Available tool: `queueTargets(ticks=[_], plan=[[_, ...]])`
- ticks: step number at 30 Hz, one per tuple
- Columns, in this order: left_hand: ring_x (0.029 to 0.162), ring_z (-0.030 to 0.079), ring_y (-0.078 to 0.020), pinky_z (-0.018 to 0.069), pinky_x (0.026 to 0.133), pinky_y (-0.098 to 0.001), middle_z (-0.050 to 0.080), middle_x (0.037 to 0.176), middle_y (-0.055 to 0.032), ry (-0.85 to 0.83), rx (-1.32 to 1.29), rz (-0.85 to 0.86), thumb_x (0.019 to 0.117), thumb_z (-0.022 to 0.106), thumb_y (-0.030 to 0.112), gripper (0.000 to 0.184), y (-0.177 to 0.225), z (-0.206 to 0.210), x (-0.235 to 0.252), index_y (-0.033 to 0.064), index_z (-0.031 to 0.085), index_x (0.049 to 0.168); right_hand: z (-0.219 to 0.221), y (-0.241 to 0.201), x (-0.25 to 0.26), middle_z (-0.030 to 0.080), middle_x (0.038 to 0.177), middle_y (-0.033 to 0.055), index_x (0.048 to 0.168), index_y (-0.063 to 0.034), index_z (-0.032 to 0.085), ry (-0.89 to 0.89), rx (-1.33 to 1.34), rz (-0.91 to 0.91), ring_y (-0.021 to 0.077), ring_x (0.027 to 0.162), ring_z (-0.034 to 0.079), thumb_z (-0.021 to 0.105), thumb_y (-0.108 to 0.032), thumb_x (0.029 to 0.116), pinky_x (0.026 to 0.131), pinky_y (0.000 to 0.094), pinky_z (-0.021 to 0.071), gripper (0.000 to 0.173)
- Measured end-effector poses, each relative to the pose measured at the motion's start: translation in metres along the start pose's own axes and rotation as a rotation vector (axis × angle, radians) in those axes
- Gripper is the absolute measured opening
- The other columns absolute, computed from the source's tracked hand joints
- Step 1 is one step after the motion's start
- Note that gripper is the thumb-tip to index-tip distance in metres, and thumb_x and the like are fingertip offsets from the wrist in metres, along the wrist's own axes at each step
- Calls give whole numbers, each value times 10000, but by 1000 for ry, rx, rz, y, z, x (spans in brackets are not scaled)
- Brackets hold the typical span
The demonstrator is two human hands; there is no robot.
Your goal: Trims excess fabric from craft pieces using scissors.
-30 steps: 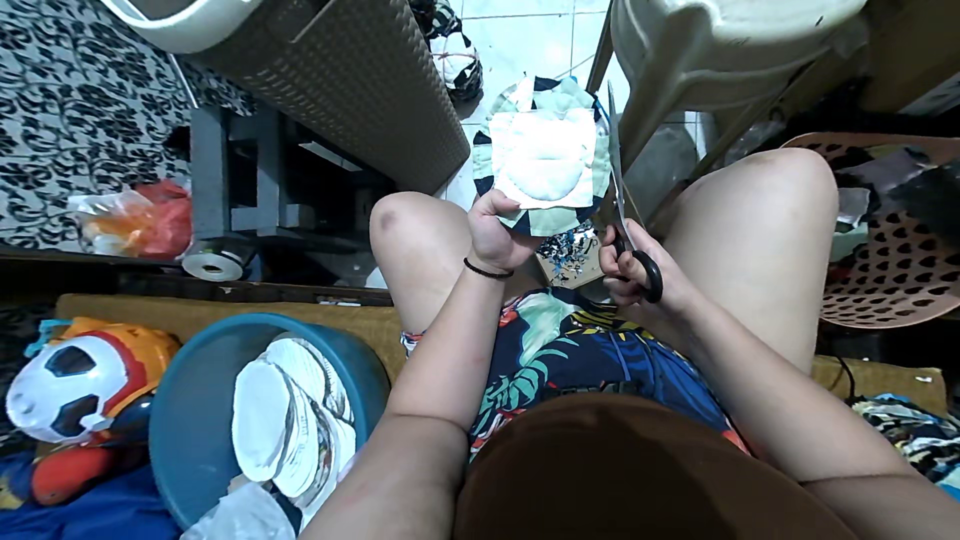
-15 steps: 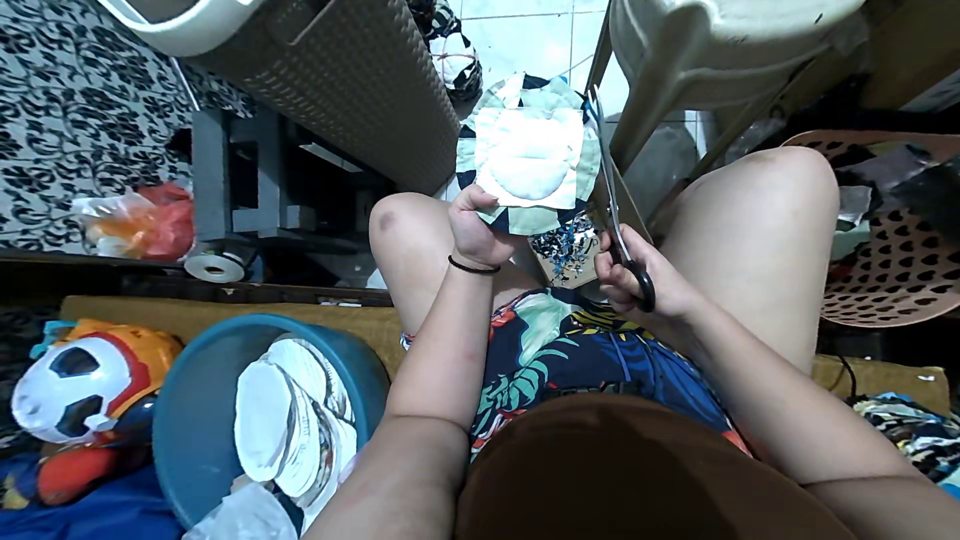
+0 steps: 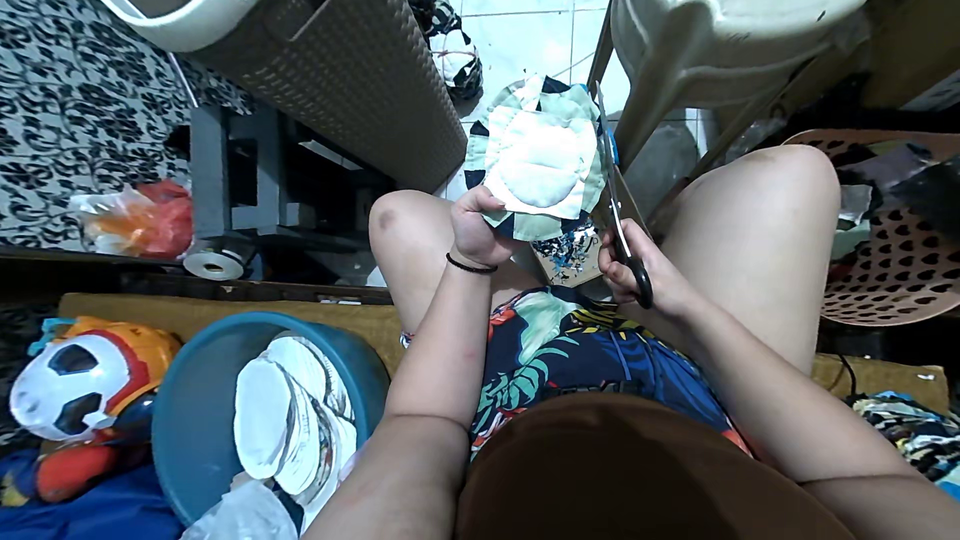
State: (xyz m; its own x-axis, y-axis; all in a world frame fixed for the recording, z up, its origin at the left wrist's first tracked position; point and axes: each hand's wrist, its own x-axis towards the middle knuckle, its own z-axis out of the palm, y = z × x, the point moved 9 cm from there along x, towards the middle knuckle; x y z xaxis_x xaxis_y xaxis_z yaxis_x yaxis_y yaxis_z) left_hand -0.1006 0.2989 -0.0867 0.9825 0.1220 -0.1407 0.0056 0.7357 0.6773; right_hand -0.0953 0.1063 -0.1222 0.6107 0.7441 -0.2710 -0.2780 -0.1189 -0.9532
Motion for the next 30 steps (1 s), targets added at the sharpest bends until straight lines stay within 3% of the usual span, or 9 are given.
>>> queueTargets(ticks=[4,8,19,21,23,25,30], plan=[[913,732,-184,608,773,-406,758,951,-62,-27,11,9,807,479,156,238,2,1,0,170,683,929,1,0,-1,528,777,-47,1193,-185,436,-1,19,4,37,498,465,734,-551,854,447,184,431,582],[902,733,-170,609,770,-394,761,939,-54,-43,15,29,807,483,152,238,5,1,0,175,691,921,2,-2,-1,520,745,-49,1164,-178,428,-2,54,13,37,475,444,699,-389,907,437,188,423,429],[882,733,-162,612,758,-390,755,910,-51,37,20,69,817,444,142,235,18,-11,0,170,665,892,4,-2,-4,499,667,-52,1126,-164,416,-71,71,16,31,441,441,675,-310,947,415,183,425,347],[885,732,-165,612,760,-389,754,912,-52,21,23,70,815,445,143,233,19,-13,0,170,664,891,7,-2,-4,513,674,-56,1133,-165,415,-107,87,24,27,450,450,699,-371,923,428,182,430,409],[881,735,-166,613,755,-388,759,914,-55,-15,11,57,809,467,148,230,18,-11,0,169,684,881,9,-3,-4,516,704,-68,1143,-183,419,-151,110,5,10,469,447,756,-598,836,440,170,424,616],[882,735,-164,614,753,-387,761,920,-55,-25,18,40,808,478,153,230,16,-9,-1,173,693,887,9,-4,-4,519,726,-63,1155,-187,420,-154,94,-18,12,475,446,752,-724,760,435,170,422,744],[882,734,-175,613,754,-400,757,922,-60,-8,-4,2,804,495,176,209,10,-8,-1,170,685,891,6,-4,-3,538,752,-54,1159,-183,419,-113,59,-20,24,479,458,752,-673,793,440,178,431,696]])
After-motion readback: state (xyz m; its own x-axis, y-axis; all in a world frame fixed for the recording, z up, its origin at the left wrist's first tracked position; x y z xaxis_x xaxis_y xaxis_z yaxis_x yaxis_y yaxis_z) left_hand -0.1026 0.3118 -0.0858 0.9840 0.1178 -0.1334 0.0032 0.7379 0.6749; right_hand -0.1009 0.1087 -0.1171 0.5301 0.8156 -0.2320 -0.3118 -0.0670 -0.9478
